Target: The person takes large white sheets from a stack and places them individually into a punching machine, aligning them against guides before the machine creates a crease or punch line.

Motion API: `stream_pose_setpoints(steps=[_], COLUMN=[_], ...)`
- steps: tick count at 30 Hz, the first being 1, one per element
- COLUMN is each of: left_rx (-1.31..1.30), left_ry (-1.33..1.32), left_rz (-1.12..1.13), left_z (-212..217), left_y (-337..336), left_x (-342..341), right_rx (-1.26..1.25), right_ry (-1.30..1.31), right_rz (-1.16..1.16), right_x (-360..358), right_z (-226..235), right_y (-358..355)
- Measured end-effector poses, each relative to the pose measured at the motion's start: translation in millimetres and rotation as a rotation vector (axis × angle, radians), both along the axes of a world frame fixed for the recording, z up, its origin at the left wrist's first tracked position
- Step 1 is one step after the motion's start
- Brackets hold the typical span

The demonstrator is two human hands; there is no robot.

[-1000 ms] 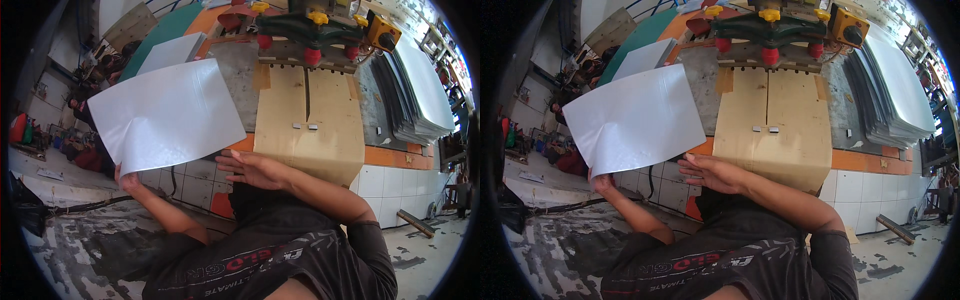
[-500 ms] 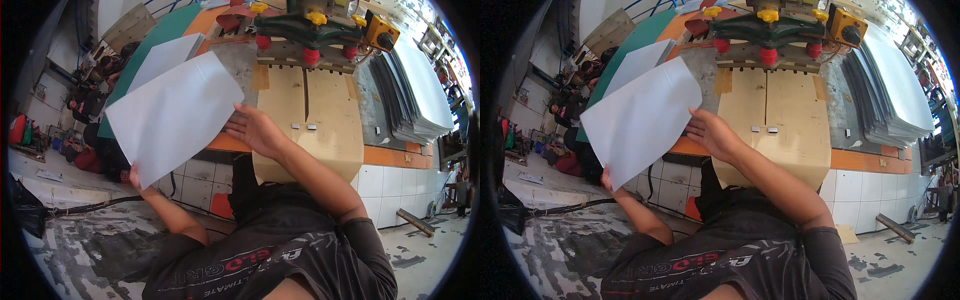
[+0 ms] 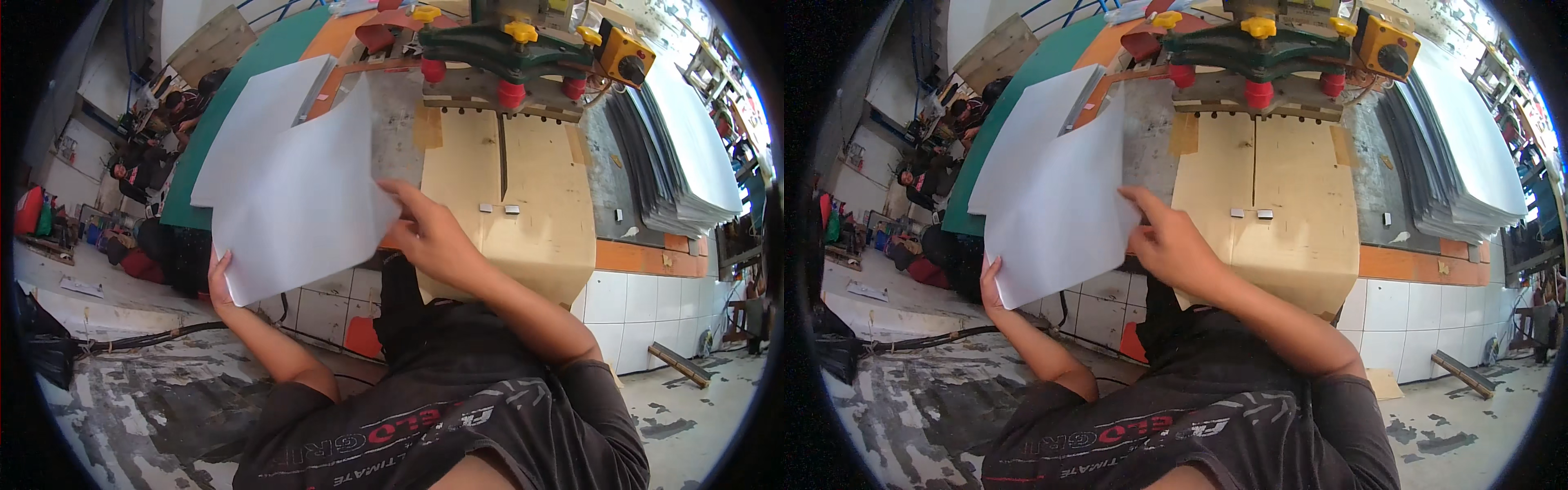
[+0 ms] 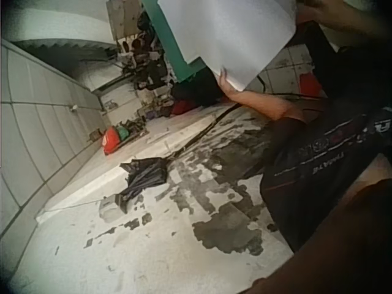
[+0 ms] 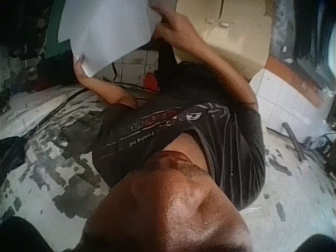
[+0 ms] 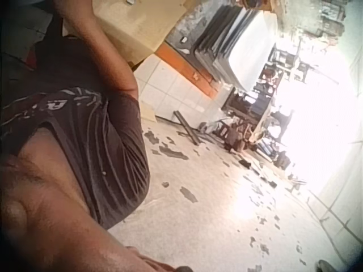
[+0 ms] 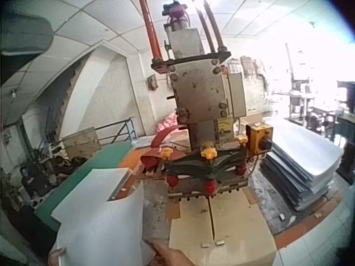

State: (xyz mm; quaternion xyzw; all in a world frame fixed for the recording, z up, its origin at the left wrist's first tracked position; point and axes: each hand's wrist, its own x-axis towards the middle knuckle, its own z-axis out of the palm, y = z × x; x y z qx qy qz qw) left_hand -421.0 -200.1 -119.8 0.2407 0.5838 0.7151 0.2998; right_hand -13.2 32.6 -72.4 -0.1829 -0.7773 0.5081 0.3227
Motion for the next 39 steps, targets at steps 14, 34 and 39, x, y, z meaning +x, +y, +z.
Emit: stream_pose_setpoints(steps=[14, 34, 39], left_rx=[-0.191, -0.272, -0.188], left_ry=[0.136, 0.448, 0.542], left_rz=[-0.06, -0.123, -0.179], left_z=[21.4, 64.8, 102.1], left_y=[9.3, 37.4, 28.2], left_x=[3.2, 52.6, 61.1], right_rx=[-0.808, -0.134, -0.179], right_ry=[0.07, -0.299, -0.154], right_rz=[0.075, 0.037, 0.135], right_x=[4.0, 31.7, 37.0], right_z=[4.1, 11.2, 32.8], right_y=[28.8, 38.5, 23.0])
